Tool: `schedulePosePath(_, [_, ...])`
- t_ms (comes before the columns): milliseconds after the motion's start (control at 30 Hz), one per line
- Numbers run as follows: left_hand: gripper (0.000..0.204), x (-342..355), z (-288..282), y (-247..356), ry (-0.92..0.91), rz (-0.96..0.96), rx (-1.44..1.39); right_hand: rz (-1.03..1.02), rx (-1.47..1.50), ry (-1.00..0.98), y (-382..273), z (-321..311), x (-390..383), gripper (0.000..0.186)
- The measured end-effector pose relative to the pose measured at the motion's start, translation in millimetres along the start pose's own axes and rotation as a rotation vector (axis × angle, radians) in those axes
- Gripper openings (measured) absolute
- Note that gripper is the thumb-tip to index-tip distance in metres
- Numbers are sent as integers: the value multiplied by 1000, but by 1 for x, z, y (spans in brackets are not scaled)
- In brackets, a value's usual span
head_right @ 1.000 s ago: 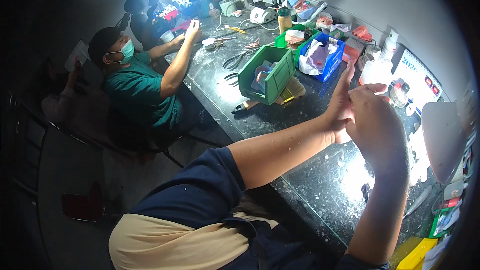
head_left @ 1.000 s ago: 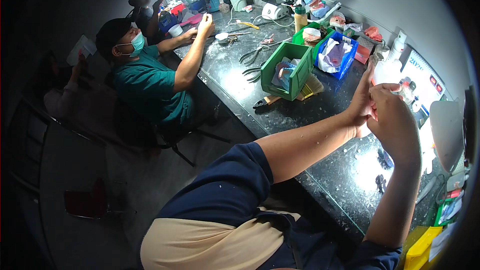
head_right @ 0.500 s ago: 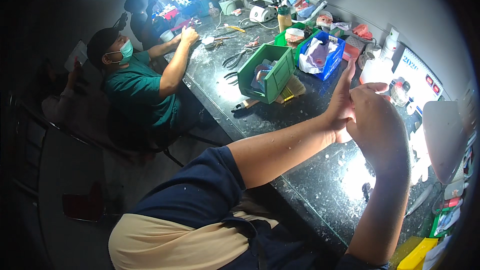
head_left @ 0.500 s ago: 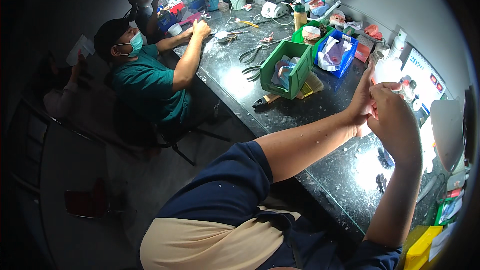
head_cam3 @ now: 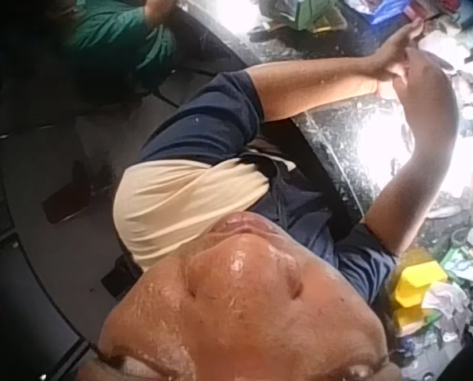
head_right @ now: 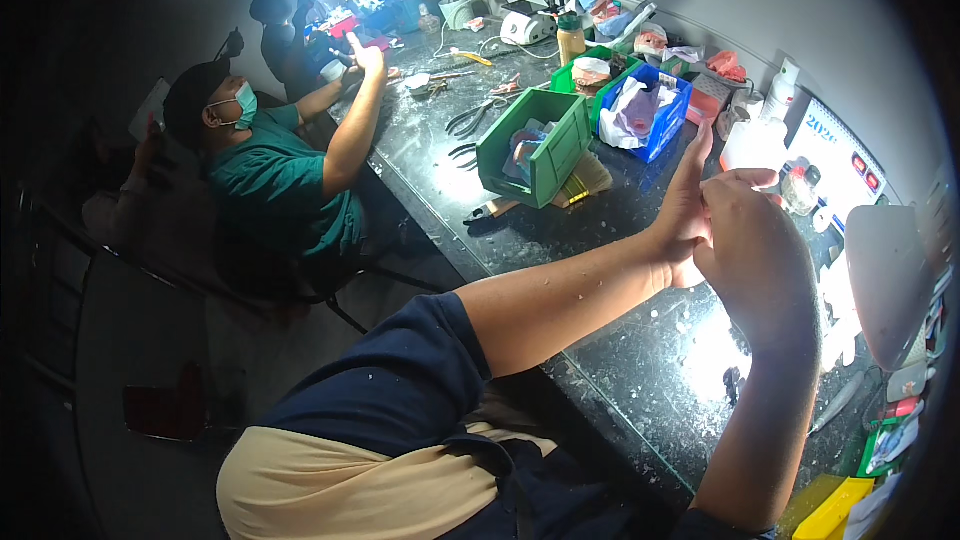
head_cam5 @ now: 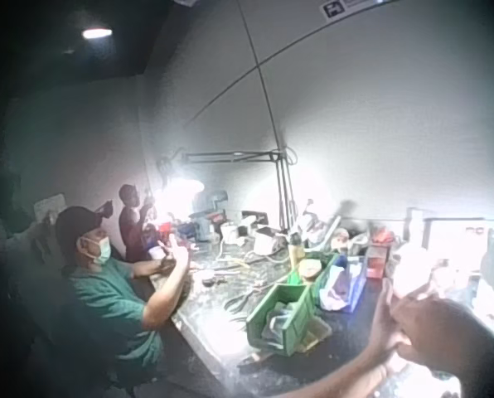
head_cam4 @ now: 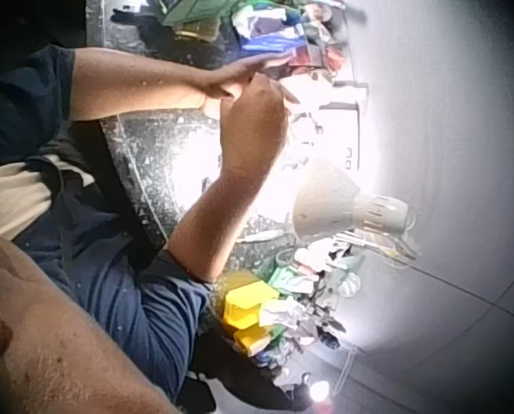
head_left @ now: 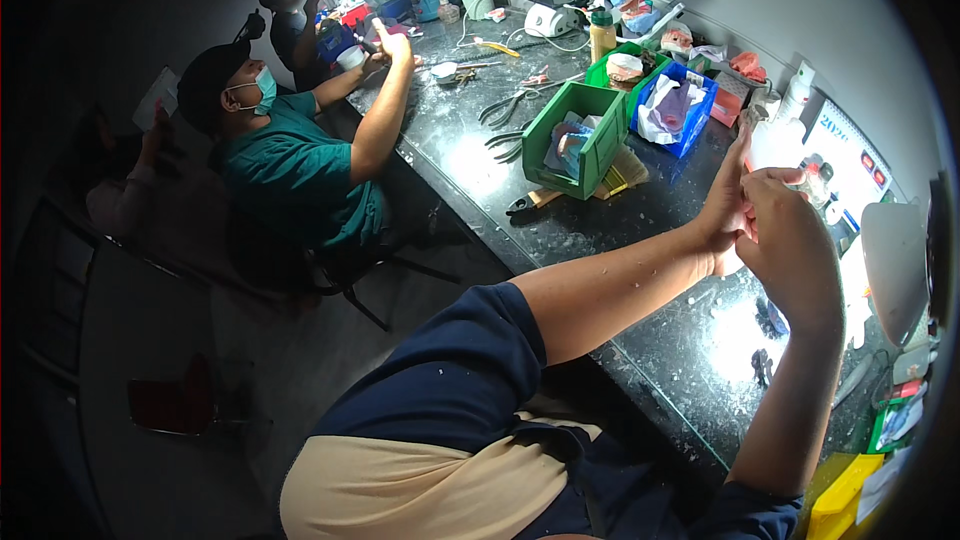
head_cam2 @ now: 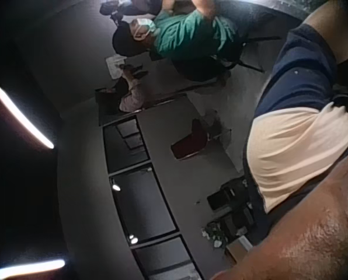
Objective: The person fits a dental prosthesis onto a plaster mold by hand, grinds a dental piece using a rotary handpiece, and carves an acrylic denture base with a metal tool.
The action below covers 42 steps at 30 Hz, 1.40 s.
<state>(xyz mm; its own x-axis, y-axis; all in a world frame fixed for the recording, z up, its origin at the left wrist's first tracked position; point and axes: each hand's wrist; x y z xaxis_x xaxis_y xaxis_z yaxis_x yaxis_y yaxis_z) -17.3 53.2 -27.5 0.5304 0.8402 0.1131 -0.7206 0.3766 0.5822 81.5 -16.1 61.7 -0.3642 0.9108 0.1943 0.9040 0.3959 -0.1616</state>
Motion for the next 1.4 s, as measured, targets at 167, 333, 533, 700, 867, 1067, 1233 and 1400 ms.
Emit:
schedulePosePath(167, [111,-1,-1,1,2,7,14,-4,22,15,0,3,0,21])
schedulePosePath(333, [110,2,-1,-3,-16,-4,-5,-20,34,65,4,4,-2,21])
schedulePosePath(533, [109,2,-2,-2,-6,5,-8,-12,17,19,1,1,0,19])
schedulePosePath(700, [108,1,0,-1,38,-11,-8,3,46,2,2,1,-1,19])
schedulePosePath(867, [107,2,1,-1,28,-11,-22,-4,22,24,2,2,-2,18])
schedulePosePath(1067, [107,0,3,0,31,11,10,4,29,21,4,3,-1,18])
schedulePosePath(1233, [106,-2,3,0,24,28,9,8,42,10,2,3,0,17])
schedulePosePath(1400, [106,1,1,-2,15,33,10,6,19,41,1,2,-2,17])
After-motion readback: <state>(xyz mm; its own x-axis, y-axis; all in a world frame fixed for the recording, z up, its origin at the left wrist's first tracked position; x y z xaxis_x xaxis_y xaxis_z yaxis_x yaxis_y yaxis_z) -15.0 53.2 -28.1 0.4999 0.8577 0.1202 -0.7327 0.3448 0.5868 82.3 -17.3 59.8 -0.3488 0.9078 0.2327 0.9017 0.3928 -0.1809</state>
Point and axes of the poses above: each hand's wrist, its own x-axis towards the middle knuckle, its own z-axis out of the palm, y = z × x, and after that the axes turned 3 degrees about -x, right-handed
